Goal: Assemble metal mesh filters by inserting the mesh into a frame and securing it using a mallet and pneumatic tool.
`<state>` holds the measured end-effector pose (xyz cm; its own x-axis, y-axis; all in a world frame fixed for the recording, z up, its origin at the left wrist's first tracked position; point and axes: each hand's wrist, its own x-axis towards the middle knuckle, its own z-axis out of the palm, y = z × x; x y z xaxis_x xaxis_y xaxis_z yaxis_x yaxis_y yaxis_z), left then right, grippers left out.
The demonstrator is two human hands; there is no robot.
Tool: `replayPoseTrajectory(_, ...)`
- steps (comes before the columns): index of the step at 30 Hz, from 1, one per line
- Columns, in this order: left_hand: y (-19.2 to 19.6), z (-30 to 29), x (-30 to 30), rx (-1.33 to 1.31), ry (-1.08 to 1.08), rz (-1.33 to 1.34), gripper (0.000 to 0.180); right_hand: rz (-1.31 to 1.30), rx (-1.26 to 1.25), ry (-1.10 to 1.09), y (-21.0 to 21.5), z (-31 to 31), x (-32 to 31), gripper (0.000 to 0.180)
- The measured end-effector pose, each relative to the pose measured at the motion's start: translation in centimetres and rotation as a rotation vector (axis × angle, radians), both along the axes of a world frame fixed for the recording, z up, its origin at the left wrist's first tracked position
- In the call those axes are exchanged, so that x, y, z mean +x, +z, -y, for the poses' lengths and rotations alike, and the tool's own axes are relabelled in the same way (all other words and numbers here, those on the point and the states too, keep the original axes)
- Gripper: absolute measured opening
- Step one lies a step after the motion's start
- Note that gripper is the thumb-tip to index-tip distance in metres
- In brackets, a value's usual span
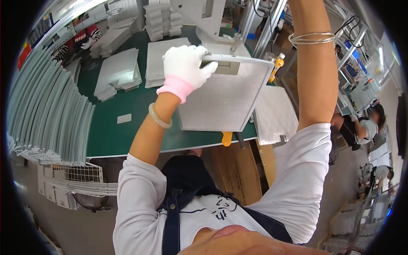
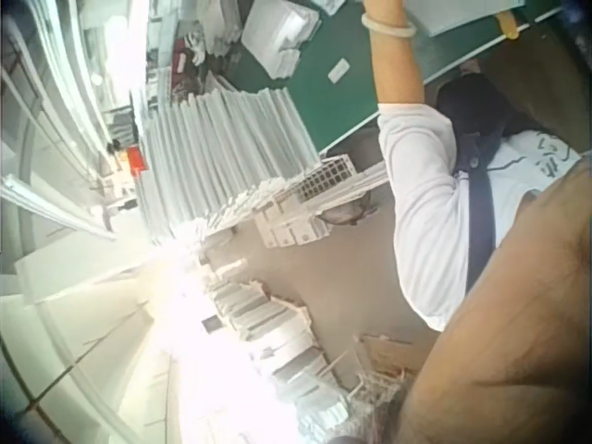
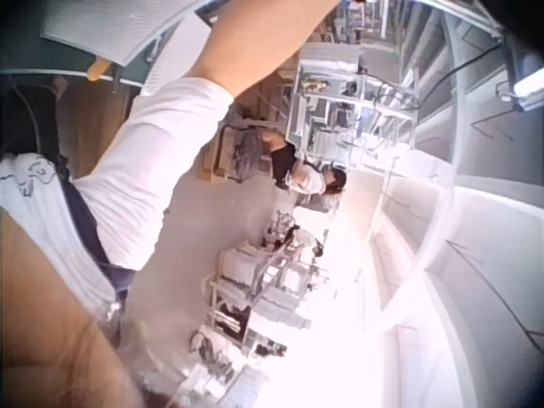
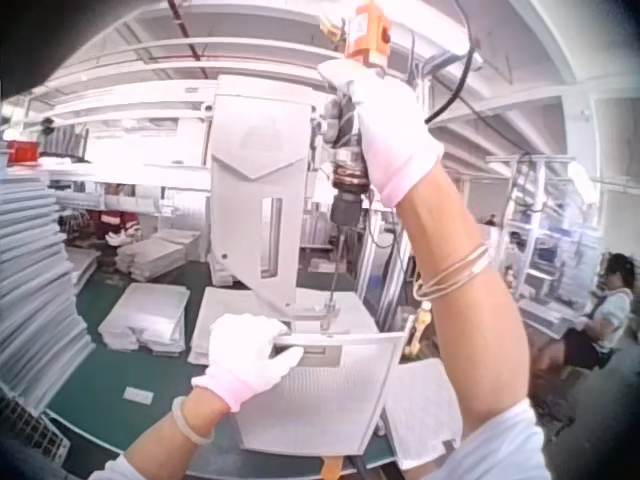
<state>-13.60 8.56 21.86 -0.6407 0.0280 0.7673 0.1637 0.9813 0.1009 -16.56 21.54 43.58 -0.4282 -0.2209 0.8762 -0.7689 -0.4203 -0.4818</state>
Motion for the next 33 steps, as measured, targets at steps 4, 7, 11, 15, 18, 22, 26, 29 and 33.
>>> replayPoseTrajectory(4,1.0,-1.0,-0.4,-0.006,-0.046,-0.023,0.028,0.383,0.045,0.246,2.6,-1.6,-0.2,0.017)
replayPoseTrajectory(7,1.0,-1.0,-0.8,0.011,-0.044,0.027,0.028,0.361,0.033,0.314,1.3,-0.6,-2.5,0.016)
replayPoseTrajectory(11,0.8,-0.1,-1.0,-0.017,0.02,0.057,0.032,-0.008,0.004,-0.044,-0.2,0.9,-2.2,0.015)
replayPoseTrajectory(15,0.7,0.0,-1.1,-0.011,0.009,0.043,0.031,-0.01,-0.01,-0.002,-0.4,0.9,-2.6,0.015)
replayPoseTrajectory(18,0.8,-0.2,-0.9,0.005,0.005,0.038,0.031,0.005,-0.037,0.026,0.6,0.5,-2.9,0.014)
replayPoseTrajectory(22,0.6,0.0,-0.8,0.007,-0.011,0.034,0.03,0.359,0.066,0.229,0.8,0.1,-3.6,0.012)
replayPoseTrajectory(26,0.6,-0.5,-1.2,0.002,0.028,0.02,0.036,0.095,0.009,0.128,-0.5,1.1,-5.7,0.011)
replayPoseTrajectory(29,1.2,-1.0,-0.9,0.033,0.107,0.071,0.042,0.101,0.079,0.105,-2.7,2.4,-6.6,0.012)
replayPoseTrajectory(33,0.9,-1.7,-1.4,0.041,0.095,-0.052,0.051,0.104,-0.009,0.101,-3.4,1.7,-8.0,0.011)
